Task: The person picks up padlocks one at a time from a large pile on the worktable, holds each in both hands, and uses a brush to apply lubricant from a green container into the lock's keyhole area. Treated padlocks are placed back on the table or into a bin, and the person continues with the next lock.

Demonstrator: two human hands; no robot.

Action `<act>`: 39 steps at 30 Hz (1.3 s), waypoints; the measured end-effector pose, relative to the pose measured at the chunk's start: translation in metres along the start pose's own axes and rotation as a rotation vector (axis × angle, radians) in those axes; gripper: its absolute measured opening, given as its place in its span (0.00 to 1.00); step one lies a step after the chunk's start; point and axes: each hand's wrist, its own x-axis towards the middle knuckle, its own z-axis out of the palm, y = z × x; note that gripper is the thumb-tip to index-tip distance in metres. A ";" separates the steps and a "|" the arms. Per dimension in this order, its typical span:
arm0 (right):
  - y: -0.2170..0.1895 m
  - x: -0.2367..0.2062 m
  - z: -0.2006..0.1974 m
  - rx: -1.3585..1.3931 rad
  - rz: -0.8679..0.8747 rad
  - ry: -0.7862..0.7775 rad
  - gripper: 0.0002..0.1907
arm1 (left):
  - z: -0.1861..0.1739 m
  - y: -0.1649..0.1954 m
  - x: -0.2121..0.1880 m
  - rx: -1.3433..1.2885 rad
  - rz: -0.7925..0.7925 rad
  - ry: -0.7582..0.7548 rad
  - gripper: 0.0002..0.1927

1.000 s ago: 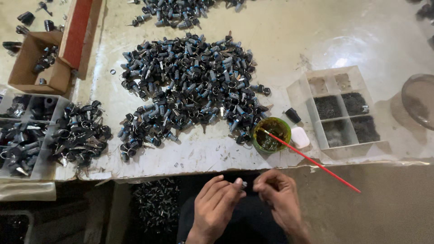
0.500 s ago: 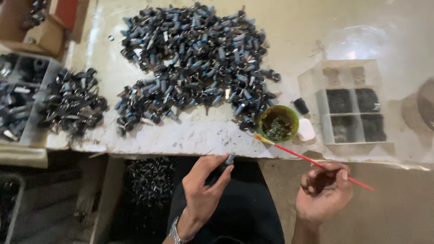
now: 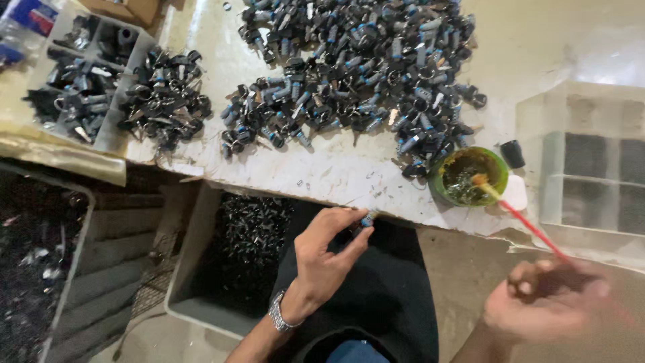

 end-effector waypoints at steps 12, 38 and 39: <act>0.003 -0.038 0.069 -0.060 0.173 -0.197 0.10 | -0.035 -0.036 0.043 0.756 0.187 0.078 0.22; 0.016 -0.062 0.103 -0.636 -0.080 -0.626 0.09 | 0.010 -0.006 -0.007 -0.157 -0.148 -0.070 0.15; 0.016 -0.064 0.103 -0.550 0.053 -0.619 0.09 | 0.010 -0.004 -0.005 -0.134 -0.077 -0.074 0.16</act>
